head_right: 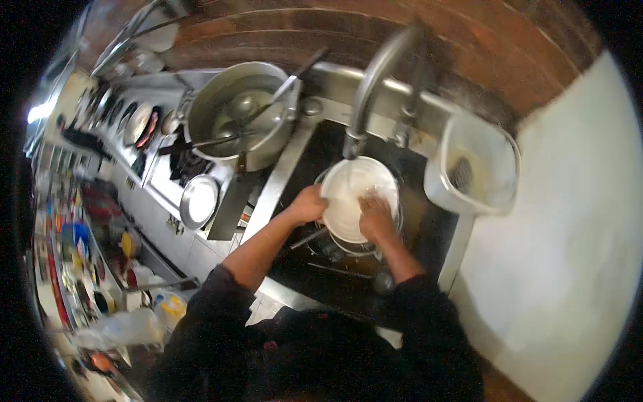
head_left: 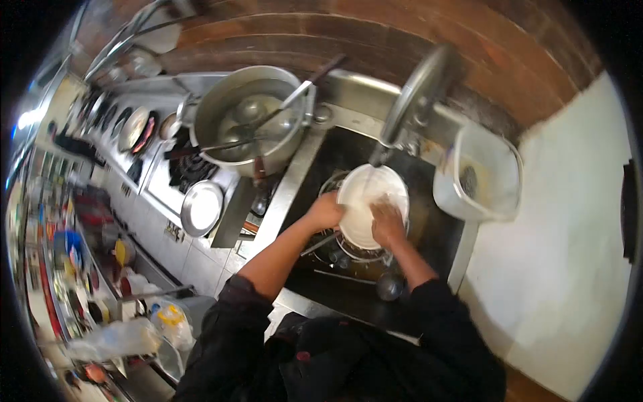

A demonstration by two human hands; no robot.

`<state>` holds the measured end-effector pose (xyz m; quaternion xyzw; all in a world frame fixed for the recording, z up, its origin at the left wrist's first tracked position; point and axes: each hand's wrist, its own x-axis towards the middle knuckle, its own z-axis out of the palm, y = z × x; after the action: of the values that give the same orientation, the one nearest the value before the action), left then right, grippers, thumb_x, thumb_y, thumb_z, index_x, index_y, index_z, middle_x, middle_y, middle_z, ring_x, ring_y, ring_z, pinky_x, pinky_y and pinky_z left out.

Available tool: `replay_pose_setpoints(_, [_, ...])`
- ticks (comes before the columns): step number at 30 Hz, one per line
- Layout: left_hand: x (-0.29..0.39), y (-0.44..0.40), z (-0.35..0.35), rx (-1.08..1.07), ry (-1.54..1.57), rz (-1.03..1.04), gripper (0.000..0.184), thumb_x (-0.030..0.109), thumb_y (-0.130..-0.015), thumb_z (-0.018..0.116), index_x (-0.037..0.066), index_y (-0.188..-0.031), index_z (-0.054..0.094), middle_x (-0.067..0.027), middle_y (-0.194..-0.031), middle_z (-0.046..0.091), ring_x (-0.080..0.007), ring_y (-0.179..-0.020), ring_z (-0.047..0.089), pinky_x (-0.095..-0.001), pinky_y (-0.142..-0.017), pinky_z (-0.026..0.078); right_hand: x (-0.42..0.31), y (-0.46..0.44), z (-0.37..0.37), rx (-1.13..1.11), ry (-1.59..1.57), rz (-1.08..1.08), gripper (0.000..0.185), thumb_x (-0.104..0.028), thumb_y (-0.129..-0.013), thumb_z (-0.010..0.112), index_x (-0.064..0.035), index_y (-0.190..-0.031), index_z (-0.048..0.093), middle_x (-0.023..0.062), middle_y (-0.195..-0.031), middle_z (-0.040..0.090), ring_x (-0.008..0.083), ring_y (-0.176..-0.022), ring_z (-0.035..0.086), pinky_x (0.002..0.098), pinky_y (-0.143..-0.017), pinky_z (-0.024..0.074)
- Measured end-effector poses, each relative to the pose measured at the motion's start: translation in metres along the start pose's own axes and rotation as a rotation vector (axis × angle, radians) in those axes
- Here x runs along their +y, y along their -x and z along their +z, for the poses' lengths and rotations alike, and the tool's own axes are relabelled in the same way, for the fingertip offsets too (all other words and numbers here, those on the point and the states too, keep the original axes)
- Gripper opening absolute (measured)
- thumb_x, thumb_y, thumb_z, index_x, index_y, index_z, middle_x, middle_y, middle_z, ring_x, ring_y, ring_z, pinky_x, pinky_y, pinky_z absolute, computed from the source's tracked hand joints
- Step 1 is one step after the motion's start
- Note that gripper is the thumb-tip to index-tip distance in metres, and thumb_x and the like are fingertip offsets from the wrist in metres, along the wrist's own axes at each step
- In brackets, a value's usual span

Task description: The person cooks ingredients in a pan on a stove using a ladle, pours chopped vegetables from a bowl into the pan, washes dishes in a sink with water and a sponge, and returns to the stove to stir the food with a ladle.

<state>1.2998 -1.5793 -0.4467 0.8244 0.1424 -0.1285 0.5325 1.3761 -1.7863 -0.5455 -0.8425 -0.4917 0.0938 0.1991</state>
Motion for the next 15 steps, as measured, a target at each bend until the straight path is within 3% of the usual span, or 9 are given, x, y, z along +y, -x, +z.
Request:
replay_pose_setpoints(2, [-0.025,-0.056,0.022,0.172,-0.386,0.051,0.034,0.020,-0.076,0.053,0.004,-0.104,0.062,-0.0211,-0.099,0.063,-0.0349,-0.088,0.063,-0.0454,-0.081,0.048,-0.016,-0.008,0.013,0.349,-0.277,-0.058,0.048,-0.010,-0.076,0.050,-0.0005,-0.122,0.050,0.0253,-0.128,0.045,0.0394,-0.125,0.037,0.0491,-0.106,0.0230])
replay_pose_setpoints(4, [0.007,-0.083,0.029,0.259,-0.519,0.040,0.033,0.020,-0.069,0.055,0.006,-0.097,0.065,-0.0194,-0.096,0.065,-0.0348,-0.091,0.062,-0.0450,-0.079,0.049,-0.047,-0.001,0.010,0.105,-0.525,0.204,0.045,-0.012,-0.077,0.049,0.0022,-0.120,0.050,0.0253,-0.121,0.050,0.0379,-0.118,0.044,0.0416,-0.101,0.0332])
replay_pose_setpoints(6, [0.028,-0.109,0.027,-0.009,-0.811,0.056,0.025,0.020,-0.070,0.052,0.007,-0.084,0.068,-0.0171,-0.085,0.066,-0.0357,-0.082,0.063,-0.0449,-0.071,0.051,-0.025,0.017,0.015,0.065,-0.526,0.011,0.034,-0.015,-0.081,0.051,0.0016,-0.110,0.058,0.0169,-0.103,0.061,0.0289,-0.096,0.058,0.0353,-0.085,0.0442])
replay_pose_setpoints(8, [0.031,-0.127,0.035,-0.010,-0.396,0.158,0.024,0.021,-0.075,0.053,0.010,-0.090,0.067,-0.0112,-0.088,0.067,-0.0260,-0.083,0.063,-0.0396,-0.074,0.051,-0.015,0.027,-0.016,0.186,-0.784,0.273,0.032,-0.021,-0.085,0.058,-0.0003,-0.109,0.060,0.0052,-0.093,0.060,0.0131,-0.087,0.055,0.0284,-0.075,0.0451])
replay_pose_setpoints(9, [0.013,-0.164,0.051,-0.083,-0.655,0.580,0.022,0.020,-0.075,0.054,0.012,-0.090,0.067,-0.0098,-0.089,0.067,-0.0252,-0.084,0.063,-0.0375,-0.075,0.052,-0.062,0.027,-0.092,0.225,-0.874,0.517,0.028,-0.019,-0.085,0.058,-0.0011,-0.106,0.061,0.0043,-0.091,0.060,0.0139,-0.087,0.055,0.0273,-0.074,0.0453])
replay_pose_setpoints(11, [0.015,-0.199,0.068,-0.245,-0.917,1.080,0.020,0.018,-0.073,0.059,0.013,-0.090,0.068,-0.0082,-0.091,0.067,-0.0240,-0.086,0.064,-0.0355,-0.074,0.052,-0.005,0.050,-0.134,0.568,-0.685,0.251,0.041,-0.010,-0.079,0.056,0.0003,-0.119,0.052,0.0086,-0.107,0.056,0.0179,-0.092,0.055,0.0277,-0.078,0.0458])
replay_pose_setpoints(12, [0.019,-0.202,0.070,-0.320,-0.903,1.169,0.021,0.018,-0.071,0.062,0.012,-0.090,0.069,-0.0080,-0.091,0.067,-0.0237,-0.086,0.064,-0.0356,-0.073,0.052,-0.017,0.047,-0.182,0.697,-0.519,0.263,0.046,-0.010,-0.080,0.056,0.0011,-0.124,0.047,0.0114,-0.112,0.053,0.0204,-0.098,0.054,0.0286,-0.083,0.0455])
replay_pose_setpoints(13, [0.018,-0.203,0.064,-0.306,-0.907,1.148,0.021,0.018,-0.071,0.062,0.012,-0.090,0.069,-0.0080,-0.091,0.067,-0.0237,-0.086,0.064,-0.0356,-0.073,0.052,-0.009,0.047,-0.211,0.849,-0.510,0.318,0.038,-0.023,-0.087,0.051,0.0026,-0.115,0.051,0.0149,-0.108,0.056,0.0258,-0.098,0.055,0.0381,-0.089,0.0435])
replay_pose_setpoints(15, [0.020,-0.206,0.057,-0.087,-0.931,0.840,0.024,0.021,-0.071,0.062,0.011,-0.092,0.067,-0.0090,-0.093,0.067,-0.0244,-0.085,0.064,-0.0363,-0.070,0.052,0.059,0.048,-0.255,0.826,0.084,0.207,0.047,-0.023,-0.087,0.053,0.0012,-0.127,0.045,0.0186,-0.120,0.053,0.0298,-0.106,0.054,0.0370,-0.087,0.0451])
